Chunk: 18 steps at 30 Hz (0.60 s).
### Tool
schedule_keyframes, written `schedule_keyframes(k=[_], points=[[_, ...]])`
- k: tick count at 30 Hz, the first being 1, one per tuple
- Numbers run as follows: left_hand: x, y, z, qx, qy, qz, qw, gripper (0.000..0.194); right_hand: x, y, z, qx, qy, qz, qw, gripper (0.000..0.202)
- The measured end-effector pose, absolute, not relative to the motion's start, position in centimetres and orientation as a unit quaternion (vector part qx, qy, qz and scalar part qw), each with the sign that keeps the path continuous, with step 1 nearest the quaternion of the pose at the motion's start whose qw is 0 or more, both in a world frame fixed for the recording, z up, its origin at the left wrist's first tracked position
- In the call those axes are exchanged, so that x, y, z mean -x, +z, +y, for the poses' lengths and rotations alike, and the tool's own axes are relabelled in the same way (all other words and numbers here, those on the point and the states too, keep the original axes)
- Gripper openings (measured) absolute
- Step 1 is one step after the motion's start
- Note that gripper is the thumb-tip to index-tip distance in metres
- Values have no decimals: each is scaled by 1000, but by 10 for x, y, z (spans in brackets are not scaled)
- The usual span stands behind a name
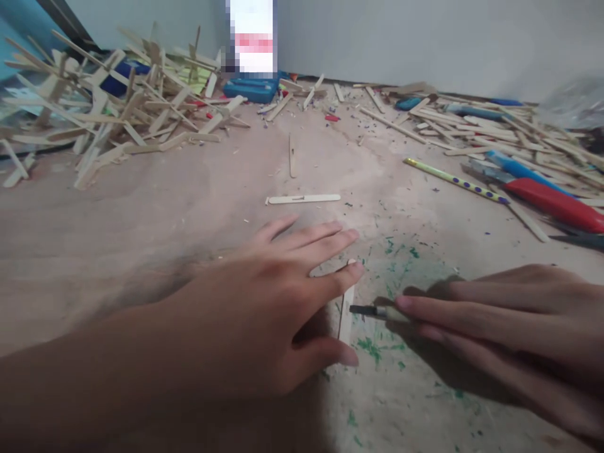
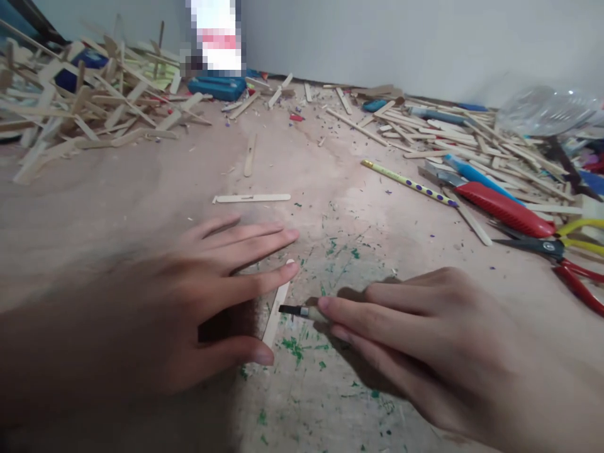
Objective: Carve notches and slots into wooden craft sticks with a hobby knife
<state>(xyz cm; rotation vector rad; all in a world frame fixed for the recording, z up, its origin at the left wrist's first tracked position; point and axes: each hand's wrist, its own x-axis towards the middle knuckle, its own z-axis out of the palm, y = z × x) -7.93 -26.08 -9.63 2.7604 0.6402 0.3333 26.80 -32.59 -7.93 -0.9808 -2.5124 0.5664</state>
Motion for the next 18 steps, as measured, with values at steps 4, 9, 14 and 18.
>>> schedule_keyframes(k=[4, 9, 14, 18], points=[[75, -94, -261, -954, 130, 224, 149, 70, -268, -81, -325, 351, 198, -894, 197, 45], [73, -91, -259, -954, 124, 226, 155, 73, -275, -76, -323, 322, 135, -925, 153, 58], [72, -90, -258, -950, 115, 232, 176, 76, -274, -76, -324, 335, 161, -909, 187, 59], [71, -90, -259, -950, 105, 234, 180, 77, -275, -71, -324, 336, 144, -916, 166, 58]])
